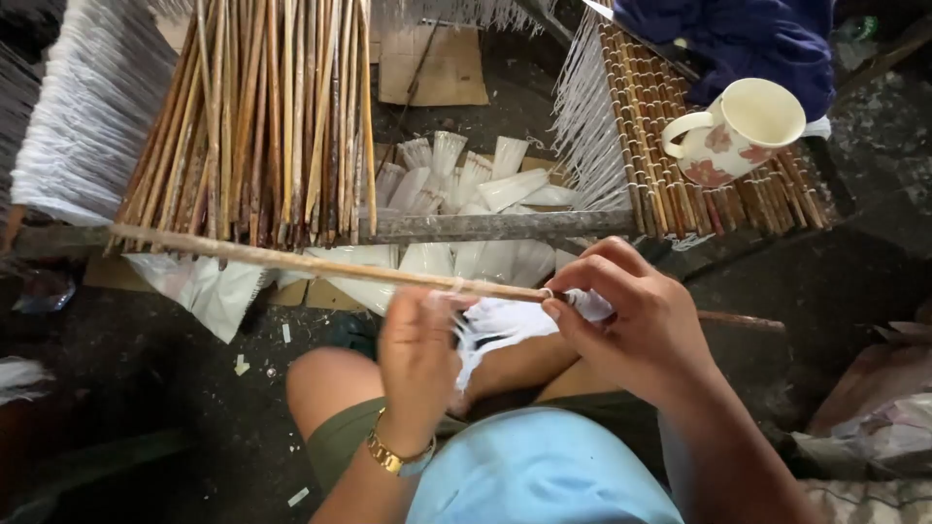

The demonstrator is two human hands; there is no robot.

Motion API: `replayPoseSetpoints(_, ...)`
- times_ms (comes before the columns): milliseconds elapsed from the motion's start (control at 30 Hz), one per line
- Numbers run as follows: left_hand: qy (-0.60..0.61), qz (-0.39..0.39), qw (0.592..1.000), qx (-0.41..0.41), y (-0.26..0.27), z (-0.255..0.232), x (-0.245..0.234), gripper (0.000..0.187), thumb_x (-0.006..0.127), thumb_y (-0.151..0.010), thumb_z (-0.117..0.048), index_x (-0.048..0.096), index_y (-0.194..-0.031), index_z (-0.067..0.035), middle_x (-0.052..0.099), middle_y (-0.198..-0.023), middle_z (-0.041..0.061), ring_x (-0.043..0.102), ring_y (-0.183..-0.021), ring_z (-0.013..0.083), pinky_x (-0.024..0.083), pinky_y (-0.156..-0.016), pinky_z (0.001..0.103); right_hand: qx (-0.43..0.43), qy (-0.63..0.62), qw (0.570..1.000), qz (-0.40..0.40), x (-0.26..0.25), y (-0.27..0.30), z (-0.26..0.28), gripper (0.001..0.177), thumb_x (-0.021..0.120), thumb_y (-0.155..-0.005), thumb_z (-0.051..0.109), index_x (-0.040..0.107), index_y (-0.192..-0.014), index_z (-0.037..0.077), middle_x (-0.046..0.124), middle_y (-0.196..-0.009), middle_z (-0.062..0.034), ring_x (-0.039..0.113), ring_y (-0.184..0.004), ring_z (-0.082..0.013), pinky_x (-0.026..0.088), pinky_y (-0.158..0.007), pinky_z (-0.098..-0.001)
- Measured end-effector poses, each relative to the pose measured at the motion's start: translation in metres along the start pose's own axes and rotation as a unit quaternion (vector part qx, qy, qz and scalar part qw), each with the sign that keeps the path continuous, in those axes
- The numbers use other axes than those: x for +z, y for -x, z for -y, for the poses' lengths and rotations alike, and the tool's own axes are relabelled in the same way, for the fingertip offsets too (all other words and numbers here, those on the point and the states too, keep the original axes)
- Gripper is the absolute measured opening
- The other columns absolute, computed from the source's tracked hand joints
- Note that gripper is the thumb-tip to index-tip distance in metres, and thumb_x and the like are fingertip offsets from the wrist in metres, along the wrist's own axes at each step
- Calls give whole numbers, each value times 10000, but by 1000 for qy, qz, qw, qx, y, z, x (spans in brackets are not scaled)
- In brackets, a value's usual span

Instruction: Tying white fibrous material onto thin wooden rods, likely for candle wicks or incense.

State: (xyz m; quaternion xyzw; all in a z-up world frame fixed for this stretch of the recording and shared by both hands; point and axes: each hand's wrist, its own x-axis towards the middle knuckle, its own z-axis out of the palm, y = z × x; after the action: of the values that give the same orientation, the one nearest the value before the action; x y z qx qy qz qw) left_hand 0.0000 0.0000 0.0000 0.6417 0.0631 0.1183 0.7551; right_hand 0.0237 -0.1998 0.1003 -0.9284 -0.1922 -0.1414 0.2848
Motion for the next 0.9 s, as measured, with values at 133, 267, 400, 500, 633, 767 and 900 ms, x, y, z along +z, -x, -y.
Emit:
replayPoseSetpoints(133, 110, 51, 992, -26, -5, -24, 18, 202, 449, -843, 63, 593, -746, -39, 673, -625, 96, 599, -532, 166, 463, -514, 299, -11, 5, 999, 53, -6, -4, 2, 117, 660, -957, 333, 693, -1010, 234, 612, -990, 35, 552, -482, -141, 452, -543, -313)
replayPoseSetpoints(267, -125, 104, 978, 131, -2, -22, 14, 210, 596, -1001, -281, 611, -825, -168, 715, -943, 24, 662, -950, 179, 406, -990, 374, -65, -79, 992, 70, -12, -10, 8, 195, 473, -1050, 172, 652, -1086, 105, 646, -981, -46, 641, -905, -206, 504, -751, -336)
replayPoseSetpoints(400, -293, 37, 951, -88, -2, -36, 12, 515, 510, -891, -553, 754, -657, -164, 740, -626, -29, 621, -869, 117, 320, -1059, 372, -57, -92, 991, 77, -19, -12, 15, 192, 455, -1056, 137, 642, -1071, 96, 634, -968, -43, 627, -836, -186, 481, -724, -310)
replayPoseSetpoints(500, -68, 213, 967, 123, -11, -44, 26, 220, 617, -975, -157, 717, -1034, 30, 716, -1161, 129, 666, -1173, 256, 513, -1036, 357, -64, -112, 987, 93, -20, -14, 18, 235, 414, -1072, 168, 631, -1082, 77, 620, -981, -67, 644, -884, -207, 490, -780, -323)
replayPoseSetpoints(633, -38, 188, 970, 146, -8, -28, 17, 105, 705, -937, -124, 761, -942, -35, 761, -1016, 143, 705, -1076, 296, 565, -984, 418, -61, -82, 990, 95, -17, -12, 11, 138, 575, -1008, 218, 633, -1072, 111, 645, -979, -45, 650, -862, -172, 500, -722, -316)
replayPoseSetpoints(767, -120, 119, 984, 58, -8, -24, -3, 226, 619, -987, -312, 724, -999, -112, 677, -904, -20, 595, -852, 104, 433, -821, 268, -61, -35, 995, 69, -16, -12, 7, 120, 633, -971, 217, 680, -1077, 186, 622, -1008, -10, 618, -646, -125, 495, -528, -270)
replayPoseSetpoints(900, -86, 126, 979, 136, -15, -18, -19, 80, 690, -968, -171, 717, -1005, -105, 772, -970, 8, 709, -919, 132, 556, -865, 288, -71, -20, 996, 53, -21, -14, 9, 146, 660, -951, 201, 729, -1078, 221, 620, -997, 20, 600, -600, -104, 472, -549, -267)
